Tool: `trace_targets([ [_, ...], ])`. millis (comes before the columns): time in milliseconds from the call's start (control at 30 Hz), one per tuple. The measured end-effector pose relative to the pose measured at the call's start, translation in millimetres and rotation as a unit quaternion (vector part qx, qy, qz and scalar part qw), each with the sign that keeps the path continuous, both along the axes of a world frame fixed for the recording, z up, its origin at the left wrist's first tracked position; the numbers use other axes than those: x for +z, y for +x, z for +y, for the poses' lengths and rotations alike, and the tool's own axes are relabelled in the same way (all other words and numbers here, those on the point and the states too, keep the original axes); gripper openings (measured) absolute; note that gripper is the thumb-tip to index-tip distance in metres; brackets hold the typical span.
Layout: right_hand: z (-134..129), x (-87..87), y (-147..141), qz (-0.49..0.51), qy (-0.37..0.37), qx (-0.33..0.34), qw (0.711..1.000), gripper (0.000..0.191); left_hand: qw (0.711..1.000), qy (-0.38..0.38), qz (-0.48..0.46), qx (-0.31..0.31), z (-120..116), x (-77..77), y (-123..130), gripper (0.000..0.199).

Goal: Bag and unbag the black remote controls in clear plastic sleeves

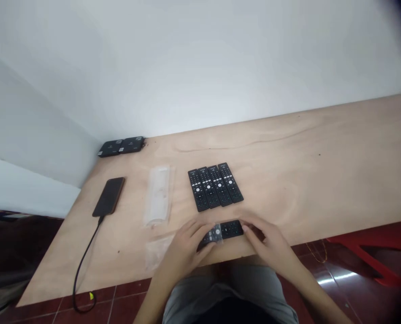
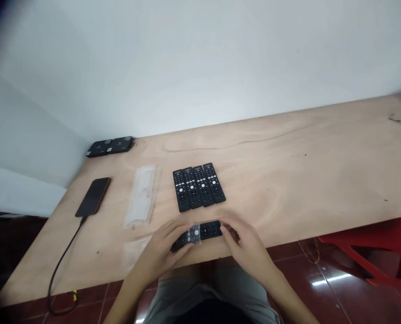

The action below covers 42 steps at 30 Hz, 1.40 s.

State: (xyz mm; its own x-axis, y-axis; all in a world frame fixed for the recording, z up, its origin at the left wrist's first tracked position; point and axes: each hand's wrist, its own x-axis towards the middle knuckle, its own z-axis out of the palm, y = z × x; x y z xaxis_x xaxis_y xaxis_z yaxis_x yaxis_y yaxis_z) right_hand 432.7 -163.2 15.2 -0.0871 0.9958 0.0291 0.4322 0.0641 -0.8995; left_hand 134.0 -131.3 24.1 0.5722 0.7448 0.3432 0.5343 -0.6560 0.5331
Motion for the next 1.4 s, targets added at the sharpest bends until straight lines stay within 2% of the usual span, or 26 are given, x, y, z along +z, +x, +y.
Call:
trace_targets([
  [233, 7.1, -1.6, -20.0, 0.050, -0.007, -0.009, 0.999, 0.033, 1.000, -0.006, 0.010, -0.006, 6.7, 6.1, 12.7, 0.049],
  [400, 9.5, 2.8, -25.0, 0.061, -0.026, -0.019, 0.998, 0.034, 0.998, -0.063, 0.018, -0.014, 11.2, 13.5, 12.0, 0.056],
  [533, 6.3, 2.7, -38.7, 0.079, -0.021, 0.005, 0.997, 0.034, 0.997, -0.079, 0.011, -0.018, 13.2, 11.5, 17.9, 0.060],
  [700, 1.6, -9.0, -56.6, 0.101, 0.005, 0.004, 0.995, 0.035, 0.998, -0.065, 0.002, -0.026, 15.3, 7.3, 36.0, 0.066],
  [867, 4.6, -13.9, -49.8, 0.130, -0.004, -0.029, 0.991, 0.032, 0.998, -0.053, 0.014, -0.026, 13.8, 6.3, 43.6, 0.074],
  [1000, 7.9, -10.4, -34.8, 0.082, 0.006, -0.047, 0.995, 0.029, 0.998, -0.050, 0.043, -0.019, 11.6, 6.8, 37.0, 0.072],
  [1067, 8.6, -7.4, -27.3, 0.044, 0.017, -0.026, 0.999, 0.030, 0.997, -0.047, 0.055, -0.025, 9.8, 9.4, 33.4, 0.066],
  [1167, 7.8, 1.8, -15.9, -0.010, 0.028, 0.054, 0.998, 0.032, 0.996, -0.052, 0.067, -0.039, 4.2, 17.7, 31.9, 0.057],
  [1267, 5.2, 16.4, -4.2, -0.072, -0.012, 0.120, 0.990, 0.015, 0.992, -0.075, 0.071, -0.070, -5.0, 27.4, 34.8, 0.053],
  [1400, 0.4, 34.3, 8.6, -0.104, -0.041, 0.152, 0.982, 0.013, 0.990, -0.085, 0.066, -0.091, -19.1, 30.5, 36.8, 0.050],
])
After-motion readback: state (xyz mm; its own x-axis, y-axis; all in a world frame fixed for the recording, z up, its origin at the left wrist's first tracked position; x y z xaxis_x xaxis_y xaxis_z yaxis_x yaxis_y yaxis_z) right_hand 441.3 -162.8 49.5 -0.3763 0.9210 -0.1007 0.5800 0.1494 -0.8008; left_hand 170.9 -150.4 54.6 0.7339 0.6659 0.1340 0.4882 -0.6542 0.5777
